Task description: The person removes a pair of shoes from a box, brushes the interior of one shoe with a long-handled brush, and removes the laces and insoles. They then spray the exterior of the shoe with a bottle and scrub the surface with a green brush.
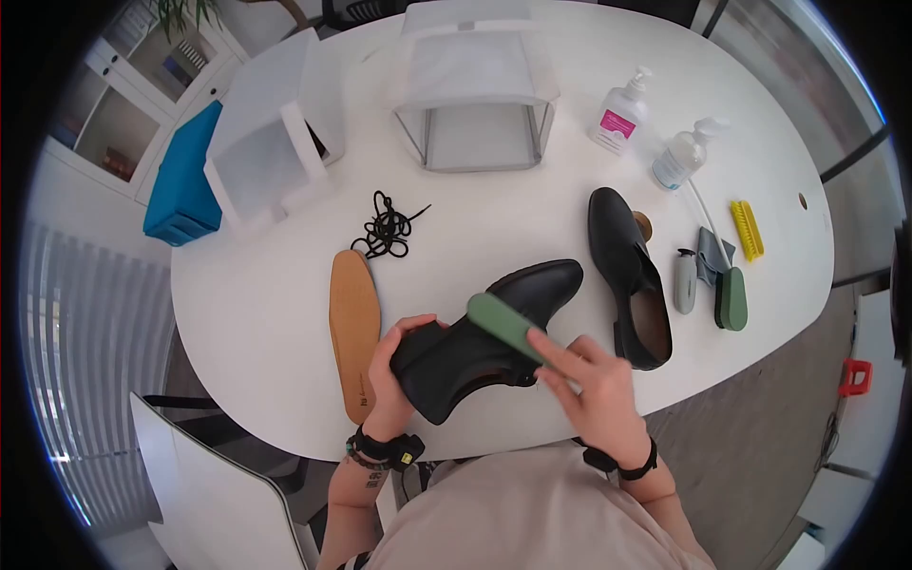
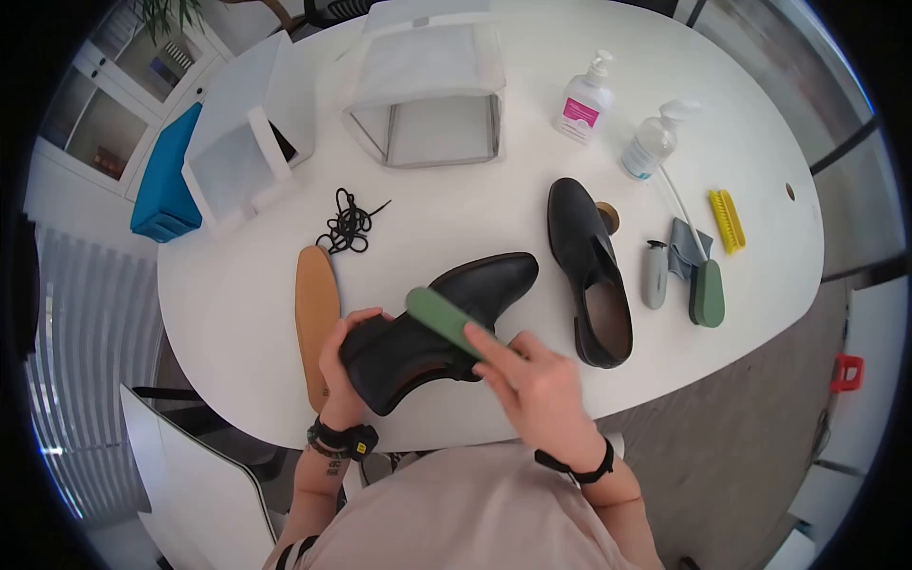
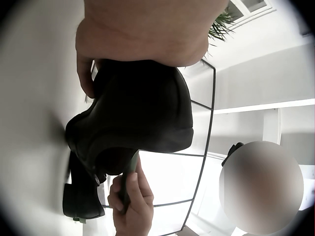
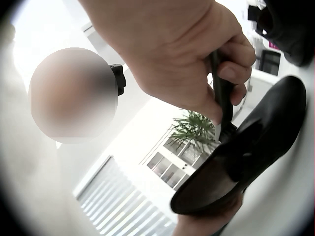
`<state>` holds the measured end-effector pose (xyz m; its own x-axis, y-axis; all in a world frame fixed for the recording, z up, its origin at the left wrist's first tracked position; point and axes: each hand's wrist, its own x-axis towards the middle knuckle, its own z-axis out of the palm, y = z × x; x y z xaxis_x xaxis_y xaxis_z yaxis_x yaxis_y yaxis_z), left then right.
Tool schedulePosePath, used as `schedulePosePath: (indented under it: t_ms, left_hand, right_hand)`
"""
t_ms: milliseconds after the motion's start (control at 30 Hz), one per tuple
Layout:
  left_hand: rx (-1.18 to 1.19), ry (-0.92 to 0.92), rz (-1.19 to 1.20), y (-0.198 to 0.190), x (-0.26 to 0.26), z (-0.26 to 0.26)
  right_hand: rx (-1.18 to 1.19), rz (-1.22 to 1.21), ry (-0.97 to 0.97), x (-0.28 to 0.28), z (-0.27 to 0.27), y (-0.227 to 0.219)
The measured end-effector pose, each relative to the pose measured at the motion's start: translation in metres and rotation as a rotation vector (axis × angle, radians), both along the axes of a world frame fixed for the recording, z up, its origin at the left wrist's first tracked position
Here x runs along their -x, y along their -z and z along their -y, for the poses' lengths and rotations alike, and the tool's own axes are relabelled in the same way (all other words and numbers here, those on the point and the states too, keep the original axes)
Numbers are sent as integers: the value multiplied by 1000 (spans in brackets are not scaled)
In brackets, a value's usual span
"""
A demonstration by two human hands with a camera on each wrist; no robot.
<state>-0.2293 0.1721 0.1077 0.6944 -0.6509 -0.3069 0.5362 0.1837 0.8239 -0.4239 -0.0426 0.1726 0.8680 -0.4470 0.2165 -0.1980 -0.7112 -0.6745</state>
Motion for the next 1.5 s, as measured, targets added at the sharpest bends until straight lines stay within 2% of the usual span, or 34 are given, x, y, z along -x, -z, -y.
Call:
schedulePosePath:
  t_ms: [67, 100, 167, 200, 233, 300, 367, 467, 567, 633, 700, 733, 833, 900, 967, 1033, 1133, 1167, 1233, 1367, 1433, 1500]
  left_hand:
    - [-24, 6, 28, 1, -1, 0]
    - [-29, -16, 10, 2, -2, 0]
    - [-40, -25, -3, 3, -2, 0]
    - [-50, -40, 9, 3, -1, 0]
    - [-60, -51, 20, 3, -1, 0]
    - [-45, -37, 23, 6, -2, 0]
    - [-27, -41, 23, 8, -2, 1]
    - [-70, -104, 6, 5, -2, 2]
    - [-64, -110, -7, 9, -4, 0]
    - [-54, -106, -10, 9, -3, 0]
    - [-63, -103, -13, 7, -2, 1]
    - [-68, -106, -18, 6, -2, 2]
    - [-29, -92, -27, 10, -3, 0]
    - [-35, -92, -27, 8, -2, 0]
    - [-37, -96, -32, 7, -1, 0]
    - [-37, -60, -5, 7, -1, 0]
    - [-42, -56, -6, 4, 3, 0]
    - [-42, -57, -10, 3, 3, 0]
    - [-24, -16, 31, 2, 5, -2]
    - [-35, 2, 63, 2, 6, -3]
    - [-31, -6, 51, 3, 5, -2]
    - [-28, -7, 42, 7, 3, -2]
  right_hand:
    - [106, -62, 188, -1, 11, 1]
    - [104, -59, 199, 1, 11, 1]
    - [72, 19, 129, 5, 10, 2]
    - [40, 3, 27, 8, 4, -3]
    - [36, 6, 46, 10, -3, -9]
    - [-1, -28, -211, 12, -13, -20]
    - [-16, -8, -182, 9, -6, -15]
    - [106, -67, 134, 6, 18, 1]
    - [123, -132, 237, 11, 28, 0]
    - [119, -113, 218, 12, 17, 0]
    - [-34, -56, 15, 14, 4, -7]
    - [-21, -50, -93, 14, 0, -11]
    - [-36, -18, -95, 5, -7, -10]
    - [15, -19, -28, 0, 5, -4]
    - [147, -120, 178, -2, 14, 0]
    - [177, -74, 138, -2, 11, -7]
    - [172, -161, -75, 6, 2, -33]
    - [172, -165, -77, 5, 6, -33]
    - [213, -138, 43, 5, 15, -31]
    - [175, -153, 25, 9, 9, -34]
    - [58, -173, -205, 10, 2, -43]
    - [82, -120, -159, 5, 6, -30]
